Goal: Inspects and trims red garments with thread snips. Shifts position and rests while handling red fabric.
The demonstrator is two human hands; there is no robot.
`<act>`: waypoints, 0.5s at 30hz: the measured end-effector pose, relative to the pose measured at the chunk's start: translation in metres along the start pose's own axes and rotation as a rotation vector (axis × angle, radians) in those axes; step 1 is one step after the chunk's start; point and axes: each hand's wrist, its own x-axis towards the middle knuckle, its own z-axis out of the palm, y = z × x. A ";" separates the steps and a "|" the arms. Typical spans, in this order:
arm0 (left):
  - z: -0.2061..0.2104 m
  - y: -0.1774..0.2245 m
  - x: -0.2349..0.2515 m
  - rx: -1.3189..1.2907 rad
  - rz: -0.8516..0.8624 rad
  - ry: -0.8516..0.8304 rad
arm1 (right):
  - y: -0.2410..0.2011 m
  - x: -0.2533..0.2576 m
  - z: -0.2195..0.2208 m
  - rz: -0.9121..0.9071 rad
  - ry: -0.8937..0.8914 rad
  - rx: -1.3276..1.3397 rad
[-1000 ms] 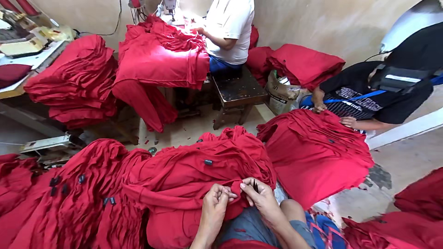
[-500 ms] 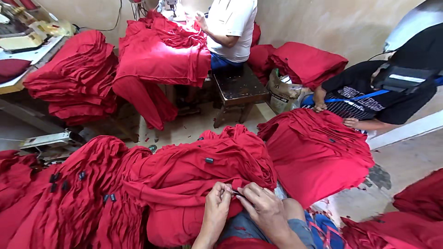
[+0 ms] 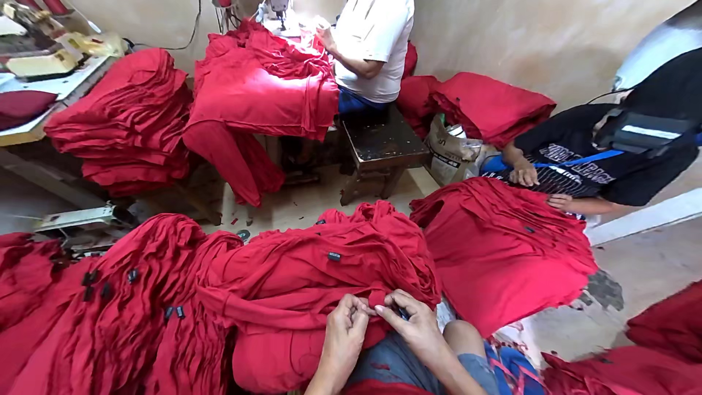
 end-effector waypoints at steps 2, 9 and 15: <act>-0.004 0.000 -0.003 -0.048 0.025 -0.004 | -0.002 0.001 0.004 0.036 0.037 0.218; -0.048 0.021 -0.026 0.117 0.006 -0.227 | -0.009 0.004 0.000 0.287 0.104 0.687; -0.078 0.045 -0.033 0.507 -0.040 -0.506 | -0.012 0.001 0.002 0.344 0.072 0.838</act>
